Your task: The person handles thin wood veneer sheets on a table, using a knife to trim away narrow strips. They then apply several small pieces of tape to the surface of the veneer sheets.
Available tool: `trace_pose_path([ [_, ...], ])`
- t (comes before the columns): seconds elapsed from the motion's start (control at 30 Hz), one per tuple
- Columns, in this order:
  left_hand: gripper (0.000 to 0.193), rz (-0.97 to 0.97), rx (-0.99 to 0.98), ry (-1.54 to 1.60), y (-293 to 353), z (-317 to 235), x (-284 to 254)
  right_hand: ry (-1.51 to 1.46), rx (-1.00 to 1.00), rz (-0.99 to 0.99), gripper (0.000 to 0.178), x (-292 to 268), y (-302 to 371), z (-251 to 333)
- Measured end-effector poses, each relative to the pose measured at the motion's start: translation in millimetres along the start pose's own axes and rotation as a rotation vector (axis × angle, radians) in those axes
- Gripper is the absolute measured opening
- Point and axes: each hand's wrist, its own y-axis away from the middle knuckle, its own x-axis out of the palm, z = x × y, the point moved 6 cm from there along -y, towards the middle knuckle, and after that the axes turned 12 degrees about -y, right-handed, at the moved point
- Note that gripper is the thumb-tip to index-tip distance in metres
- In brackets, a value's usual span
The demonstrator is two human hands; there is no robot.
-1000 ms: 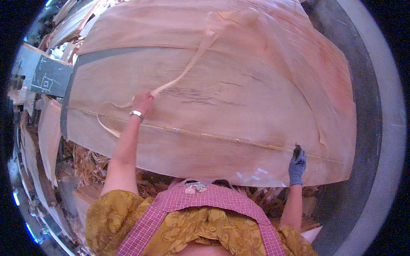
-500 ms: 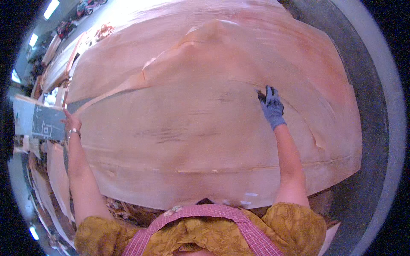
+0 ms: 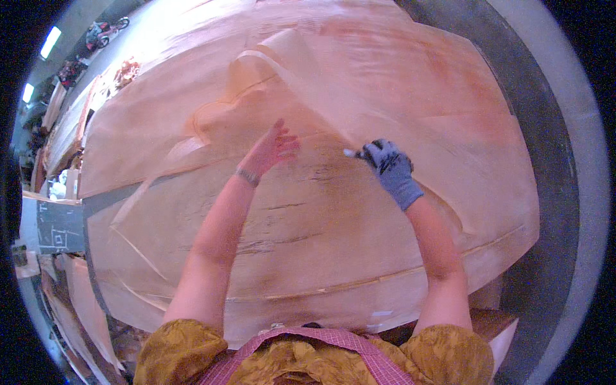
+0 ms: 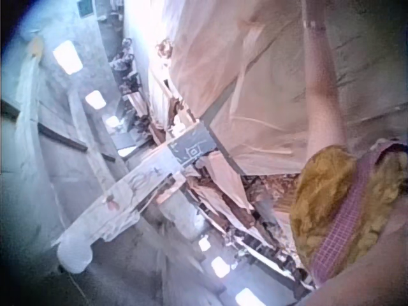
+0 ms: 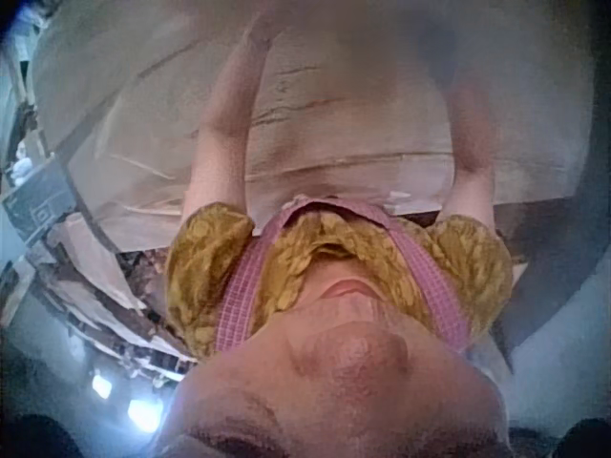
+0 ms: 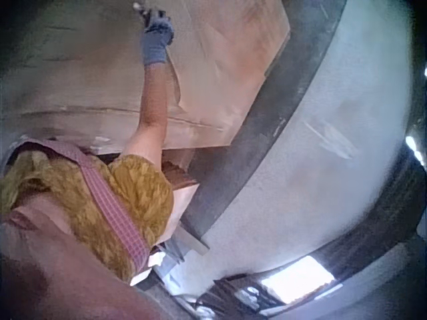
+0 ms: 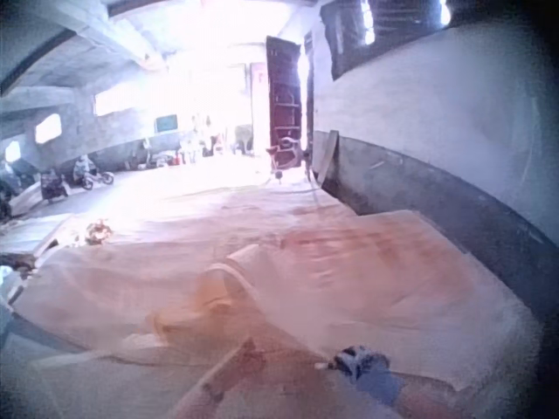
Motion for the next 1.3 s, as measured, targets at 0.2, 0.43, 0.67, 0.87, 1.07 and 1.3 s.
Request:
trace_pose_path([
  [0.2, 0.030, -0.116, 0.129, -0.087, -40.9, -30.5, -1.0, 0.081, 0.059, -0.131, 0.060, -8.9, 86.6, 49.7],
  [0.43, 0.018, -0.400, 0.253, -0.080, 34.5, -53.8, -100.9, 0.069, 0.385, -0.168, 0.059, 3.4, 164.0, -24.9],
  [0.67, 0.026, -0.668, 0.290, 0.197, 160.0, -36.0, -240.8, 0.002, 0.043, -0.027, 0.032, 32.0, 117.4, 34.6],
  [0.87, 0.023, -0.650, 0.202, 0.076, 206.9, -1.6, -293.7, -0.124, -0.215, -0.024, 0.042, 56.9, 73.5, 135.7],
  [1.07, 0.017, -0.801, 0.229, -0.026, 223.3, -5.1, -341.8, -0.164, -0.234, -0.036, 0.063, 55.7, 64.1, 143.3],
  [1.3, 0.035, -0.743, 0.268, 0.294, 251.8, -38.8, -291.6, -0.102, -0.158, -0.034, 0.018, 58.1, 77.1, 90.8],
])
